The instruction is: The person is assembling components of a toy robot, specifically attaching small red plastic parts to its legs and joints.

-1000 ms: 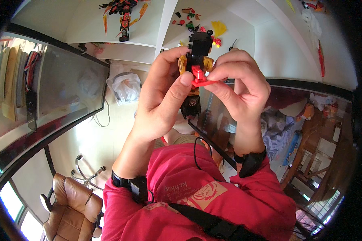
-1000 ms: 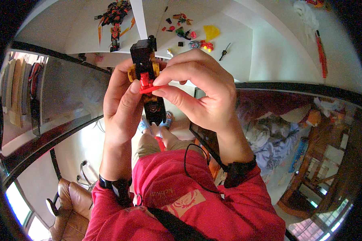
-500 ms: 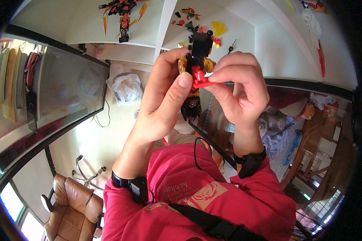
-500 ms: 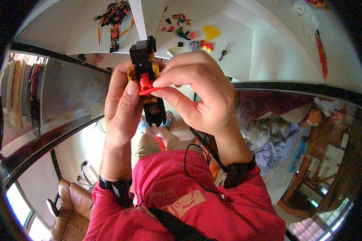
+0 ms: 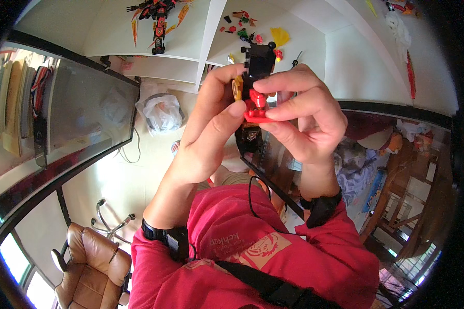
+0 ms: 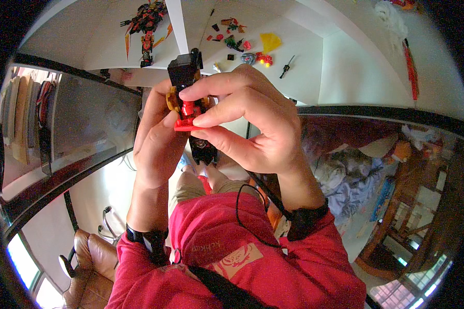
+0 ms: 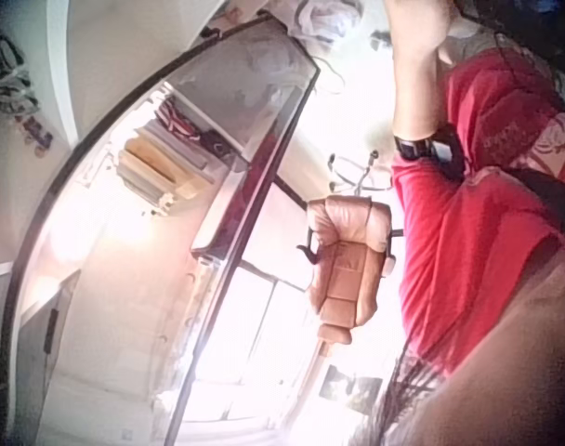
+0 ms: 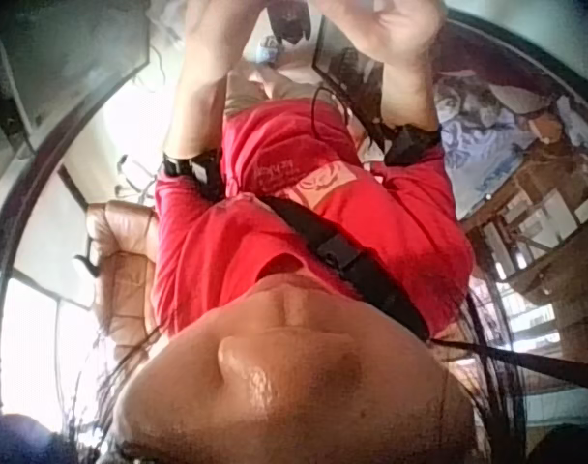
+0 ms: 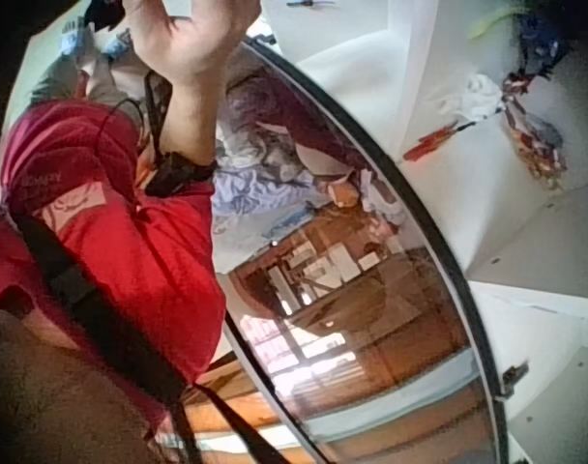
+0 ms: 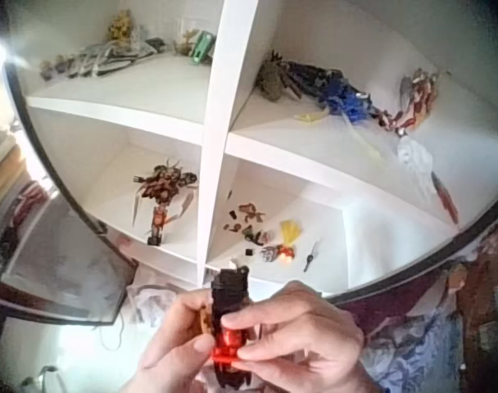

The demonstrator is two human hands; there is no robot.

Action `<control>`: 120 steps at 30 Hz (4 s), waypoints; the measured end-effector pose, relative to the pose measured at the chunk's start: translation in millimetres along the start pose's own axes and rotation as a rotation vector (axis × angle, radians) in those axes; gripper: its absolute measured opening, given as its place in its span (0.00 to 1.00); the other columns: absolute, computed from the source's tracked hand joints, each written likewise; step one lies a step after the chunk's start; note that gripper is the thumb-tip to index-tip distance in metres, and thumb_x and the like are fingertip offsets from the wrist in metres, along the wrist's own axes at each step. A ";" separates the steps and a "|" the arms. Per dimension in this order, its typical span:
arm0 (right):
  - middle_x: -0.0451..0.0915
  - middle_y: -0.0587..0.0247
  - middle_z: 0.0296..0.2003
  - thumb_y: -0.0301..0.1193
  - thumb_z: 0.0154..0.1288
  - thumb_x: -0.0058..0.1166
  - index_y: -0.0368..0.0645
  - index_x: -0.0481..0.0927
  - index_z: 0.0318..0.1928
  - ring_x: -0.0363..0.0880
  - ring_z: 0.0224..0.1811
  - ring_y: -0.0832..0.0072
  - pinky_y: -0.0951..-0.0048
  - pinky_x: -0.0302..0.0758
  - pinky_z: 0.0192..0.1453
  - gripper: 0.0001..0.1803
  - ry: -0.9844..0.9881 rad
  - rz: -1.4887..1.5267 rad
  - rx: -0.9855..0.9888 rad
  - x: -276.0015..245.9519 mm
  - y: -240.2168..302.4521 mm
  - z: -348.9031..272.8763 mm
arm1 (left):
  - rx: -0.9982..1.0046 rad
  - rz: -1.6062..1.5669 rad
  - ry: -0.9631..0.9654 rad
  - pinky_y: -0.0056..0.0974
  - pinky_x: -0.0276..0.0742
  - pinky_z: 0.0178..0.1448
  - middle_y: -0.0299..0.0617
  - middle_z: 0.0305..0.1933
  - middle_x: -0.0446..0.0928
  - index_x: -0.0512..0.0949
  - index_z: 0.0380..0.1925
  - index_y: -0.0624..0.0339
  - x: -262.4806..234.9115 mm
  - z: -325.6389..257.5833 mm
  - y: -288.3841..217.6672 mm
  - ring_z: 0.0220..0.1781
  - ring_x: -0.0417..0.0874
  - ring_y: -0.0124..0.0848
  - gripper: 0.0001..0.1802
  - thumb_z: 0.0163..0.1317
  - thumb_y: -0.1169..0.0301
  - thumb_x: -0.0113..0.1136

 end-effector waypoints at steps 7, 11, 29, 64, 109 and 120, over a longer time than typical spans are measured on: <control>0.77 0.58 0.32 0.22 0.41 0.59 0.43 0.74 0.27 0.74 0.28 0.72 0.77 0.67 0.33 0.09 0.009 0.024 0.027 0.0 4.0 0.7 | 0.048 -0.023 0.094 0.34 0.56 0.56 0.45 0.48 0.62 0.53 0.51 0.67 0.5 -0.5 -0.5 0.52 0.63 0.31 0.28 0.53 0.67 0.49; 0.77 0.58 0.31 0.21 0.41 0.59 0.42 0.74 0.26 0.74 0.28 0.72 0.77 0.67 0.32 0.09 0.012 0.023 0.005 -0.3 4.9 1.2 | 0.074 0.020 0.125 0.34 0.55 0.56 0.45 0.49 0.62 0.53 0.51 0.67 0.5 -1.9 -1.6 0.52 0.62 0.31 0.28 0.53 0.69 0.51; 0.77 0.55 0.31 0.19 0.40 0.56 0.41 0.74 0.26 0.76 0.30 0.71 0.77 0.70 0.33 0.09 0.038 0.089 0.071 -6.9 9.7 -0.3 | -0.022 0.027 0.027 0.32 0.59 0.53 0.43 0.46 0.65 0.55 0.50 0.67 4.4 -5.8 -9.7 0.49 0.65 0.28 0.24 0.55 0.72 0.51; 0.78 0.56 0.30 0.17 0.45 0.54 0.37 0.73 0.31 0.75 0.28 0.80 0.81 0.71 0.31 0.09 0.038 -0.031 0.213 -16.3 12.7 -3.3 | 0.032 0.125 -0.238 0.30 0.66 0.29 0.45 0.36 0.69 0.62 0.43 0.66 2.1 0.1 -3.5 0.28 0.70 0.28 0.19 0.53 0.67 0.50; 0.73 0.67 0.30 0.22 0.51 0.54 0.37 0.73 0.30 0.69 0.29 0.83 0.81 0.67 0.37 0.05 0.071 0.244 0.450 45.3 -20.9 6.5 | -0.207 -0.077 -0.311 0.25 0.66 0.26 0.38 0.30 0.68 0.63 0.43 0.61 -43.1 -13.7 -4.0 0.25 0.70 0.23 0.16 0.58 0.64 0.47; 0.75 0.61 0.30 0.22 0.52 0.52 0.38 0.76 0.35 0.74 0.32 0.78 0.80 0.71 0.36 0.08 0.114 0.234 0.582 118.1 -74.9 -8.8 | -0.236 -0.057 -0.426 0.27 0.64 0.24 0.38 0.23 0.66 0.62 0.41 0.63 -121.3 -20.1 12.5 0.21 0.68 0.24 0.15 0.59 0.65 0.44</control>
Point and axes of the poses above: each hand's wrist, its own z-axis towards the middle knuckle, its own x-axis out of the palm, y = z × x, the point moved 1 cm from there along z, towards the middle knuckle
